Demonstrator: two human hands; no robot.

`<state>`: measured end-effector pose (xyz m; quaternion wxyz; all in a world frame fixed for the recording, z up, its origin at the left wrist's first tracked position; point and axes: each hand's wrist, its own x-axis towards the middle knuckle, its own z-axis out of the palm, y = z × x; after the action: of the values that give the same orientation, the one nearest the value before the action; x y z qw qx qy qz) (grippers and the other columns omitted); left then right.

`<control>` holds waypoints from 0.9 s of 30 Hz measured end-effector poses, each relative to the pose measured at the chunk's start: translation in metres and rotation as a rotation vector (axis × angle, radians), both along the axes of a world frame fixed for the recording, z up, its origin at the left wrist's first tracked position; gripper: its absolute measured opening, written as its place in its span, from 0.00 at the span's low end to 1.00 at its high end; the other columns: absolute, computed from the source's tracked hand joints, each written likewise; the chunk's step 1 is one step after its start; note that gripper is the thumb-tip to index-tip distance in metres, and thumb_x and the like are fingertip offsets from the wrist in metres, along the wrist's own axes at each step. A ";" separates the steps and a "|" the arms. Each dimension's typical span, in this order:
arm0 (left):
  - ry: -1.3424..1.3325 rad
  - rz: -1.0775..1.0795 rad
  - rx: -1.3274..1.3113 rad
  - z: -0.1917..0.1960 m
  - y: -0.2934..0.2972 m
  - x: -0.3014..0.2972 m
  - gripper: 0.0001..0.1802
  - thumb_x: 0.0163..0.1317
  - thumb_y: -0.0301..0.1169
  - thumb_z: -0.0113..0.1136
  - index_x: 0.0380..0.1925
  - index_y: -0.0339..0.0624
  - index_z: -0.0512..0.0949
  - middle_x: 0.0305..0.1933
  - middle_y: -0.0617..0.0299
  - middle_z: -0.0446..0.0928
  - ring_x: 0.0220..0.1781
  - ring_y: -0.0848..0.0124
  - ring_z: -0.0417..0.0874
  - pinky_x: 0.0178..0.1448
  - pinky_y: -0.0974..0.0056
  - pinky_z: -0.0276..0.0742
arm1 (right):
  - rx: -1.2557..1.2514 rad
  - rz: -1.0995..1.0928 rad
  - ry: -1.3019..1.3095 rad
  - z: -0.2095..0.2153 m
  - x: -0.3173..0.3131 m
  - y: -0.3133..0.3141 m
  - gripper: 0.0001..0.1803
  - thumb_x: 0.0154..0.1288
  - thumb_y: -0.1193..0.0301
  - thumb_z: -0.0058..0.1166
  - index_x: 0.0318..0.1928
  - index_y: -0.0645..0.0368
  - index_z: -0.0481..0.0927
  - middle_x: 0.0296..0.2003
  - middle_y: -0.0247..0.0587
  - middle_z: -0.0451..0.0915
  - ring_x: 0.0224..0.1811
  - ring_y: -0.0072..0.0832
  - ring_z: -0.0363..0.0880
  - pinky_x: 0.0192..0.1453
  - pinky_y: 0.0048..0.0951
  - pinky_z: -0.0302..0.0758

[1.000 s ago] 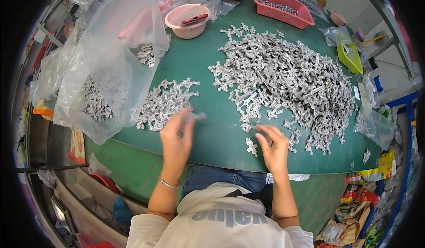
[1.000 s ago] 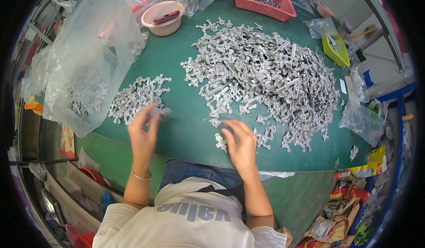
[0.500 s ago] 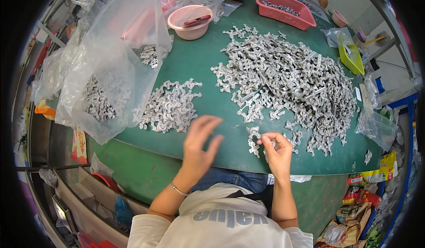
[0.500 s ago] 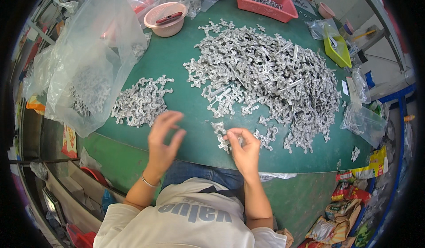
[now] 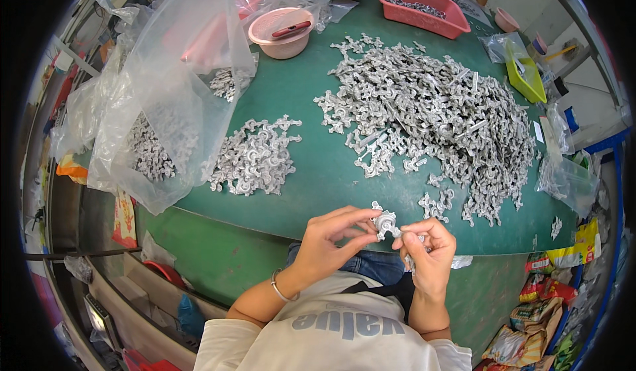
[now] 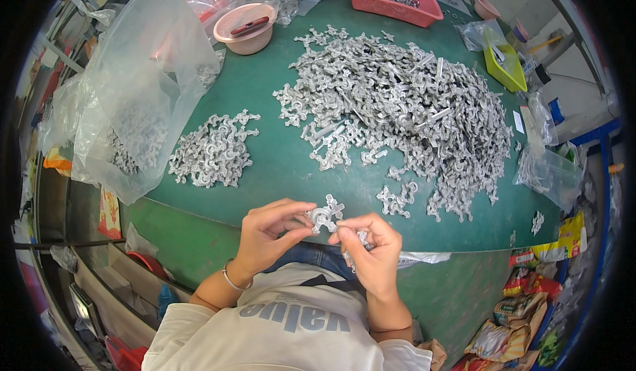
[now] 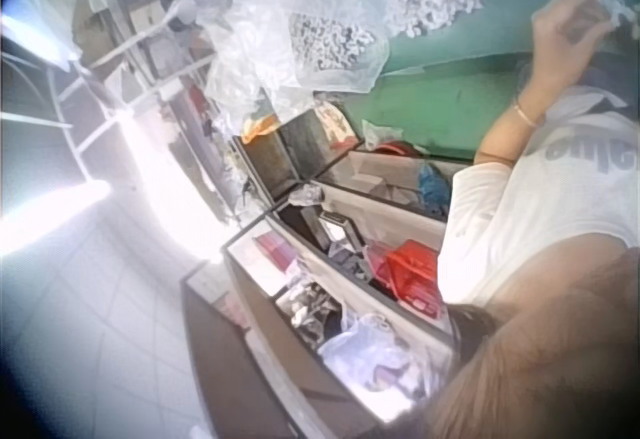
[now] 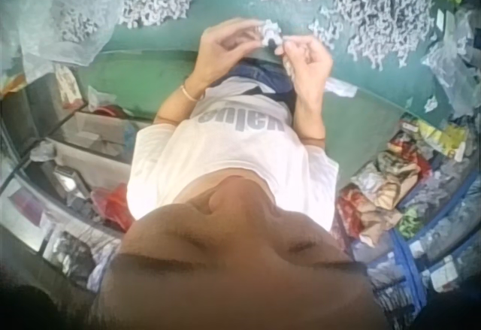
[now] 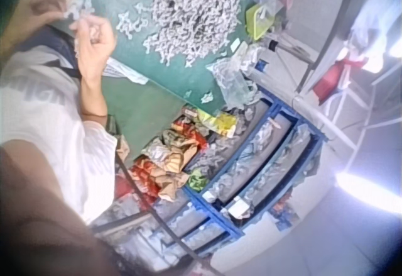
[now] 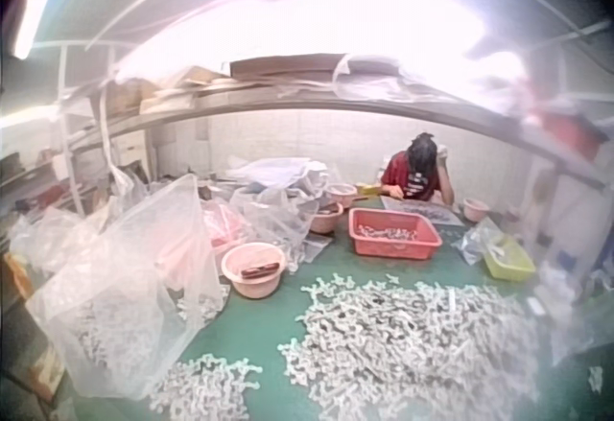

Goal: The person assembles small white plastic components by hand on a green workspace, picking them one at a time from a large pile and fitting them into bags.

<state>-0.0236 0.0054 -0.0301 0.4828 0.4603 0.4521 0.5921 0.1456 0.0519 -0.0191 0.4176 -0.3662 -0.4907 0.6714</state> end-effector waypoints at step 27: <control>1.047 0.841 0.091 -0.029 0.014 -0.058 0.16 0.50 0.20 0.59 0.42 0.38 0.76 0.41 0.56 0.72 0.41 0.66 0.74 0.41 0.66 0.71 | 0.524 -0.033 -0.820 -0.039 -0.001 0.016 0.09 0.47 0.78 0.62 0.32 0.65 0.78 0.27 0.44 0.77 0.22 0.33 0.72 0.27 0.29 0.69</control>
<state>-0.0815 0.0198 -0.0593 -0.0916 0.4912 0.7421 0.4468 0.1443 0.0676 -0.0576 0.2786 -0.4905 -0.7616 0.3191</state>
